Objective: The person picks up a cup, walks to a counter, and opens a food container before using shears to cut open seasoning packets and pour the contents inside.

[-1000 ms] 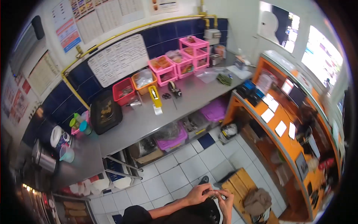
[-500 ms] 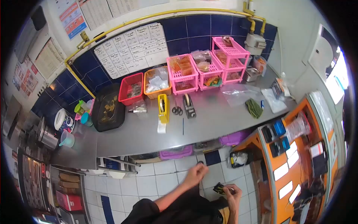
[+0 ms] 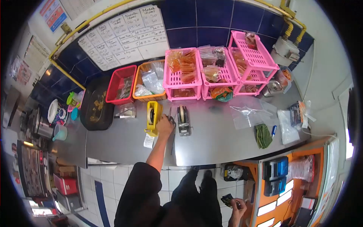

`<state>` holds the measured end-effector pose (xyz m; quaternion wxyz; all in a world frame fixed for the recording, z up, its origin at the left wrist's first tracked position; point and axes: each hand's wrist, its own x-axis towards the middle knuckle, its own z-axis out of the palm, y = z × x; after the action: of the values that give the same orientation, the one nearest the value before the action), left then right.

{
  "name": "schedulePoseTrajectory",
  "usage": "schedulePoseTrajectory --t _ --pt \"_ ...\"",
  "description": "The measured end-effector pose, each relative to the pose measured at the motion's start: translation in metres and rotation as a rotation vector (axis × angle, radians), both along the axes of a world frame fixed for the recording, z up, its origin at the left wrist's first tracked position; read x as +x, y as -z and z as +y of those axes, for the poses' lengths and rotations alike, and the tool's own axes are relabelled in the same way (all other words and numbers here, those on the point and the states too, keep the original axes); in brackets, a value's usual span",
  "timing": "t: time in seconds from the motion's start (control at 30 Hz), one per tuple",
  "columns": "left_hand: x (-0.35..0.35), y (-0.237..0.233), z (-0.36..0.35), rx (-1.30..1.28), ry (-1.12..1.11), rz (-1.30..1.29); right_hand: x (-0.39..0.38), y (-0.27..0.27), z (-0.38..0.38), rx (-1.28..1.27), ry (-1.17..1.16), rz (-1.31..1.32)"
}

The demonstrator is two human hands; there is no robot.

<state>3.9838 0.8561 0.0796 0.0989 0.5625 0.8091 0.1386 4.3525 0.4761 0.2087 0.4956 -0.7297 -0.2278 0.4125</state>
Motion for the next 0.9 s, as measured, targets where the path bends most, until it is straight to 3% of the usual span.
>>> schedulePoseTrajectory --t 0.07,0.13,0.2,0.27,0.37,0.53,0.63,0.7,0.9 --pt "-0.002 0.001 0.004 -0.07 -0.074 0.015 0.01 0.008 0.017 -0.033 -0.079 0.089" --pt "-0.012 0.006 0.009 -0.145 0.023 0.04 0.015 0.007 0.048 -0.046 -0.194 0.13" --pt "-0.012 -0.011 -0.012 -0.073 -0.008 0.018 0.014 -0.007 0.084 -0.076 -0.361 0.13" --pt "-0.006 -0.038 -0.042 0.154 -0.015 -0.2 0.012 -0.012 0.113 0.016 -0.595 0.013" --pt "0.026 -0.102 -0.132 0.391 -0.032 -0.656 -0.009 -0.008 0.143 0.087 -0.809 0.047" --pt "0.025 -0.182 -0.294 0.457 -0.099 -0.93 -0.114 -0.041 0.166 0.211 -1.182 0.096" --pt "-0.002 -0.221 -0.371 0.602 -0.21 -0.848 -0.196 -0.05 0.139 0.203 -1.442 0.125" --pt "-0.034 -0.223 -0.43 0.537 -0.183 -0.74 -0.255 -0.046 0.105 0.242 -1.605 0.164" --pt "-0.14 -0.206 -0.632 0.595 -0.585 -0.762 -0.445 -0.049 -0.071 0.22 -2.001 0.473"
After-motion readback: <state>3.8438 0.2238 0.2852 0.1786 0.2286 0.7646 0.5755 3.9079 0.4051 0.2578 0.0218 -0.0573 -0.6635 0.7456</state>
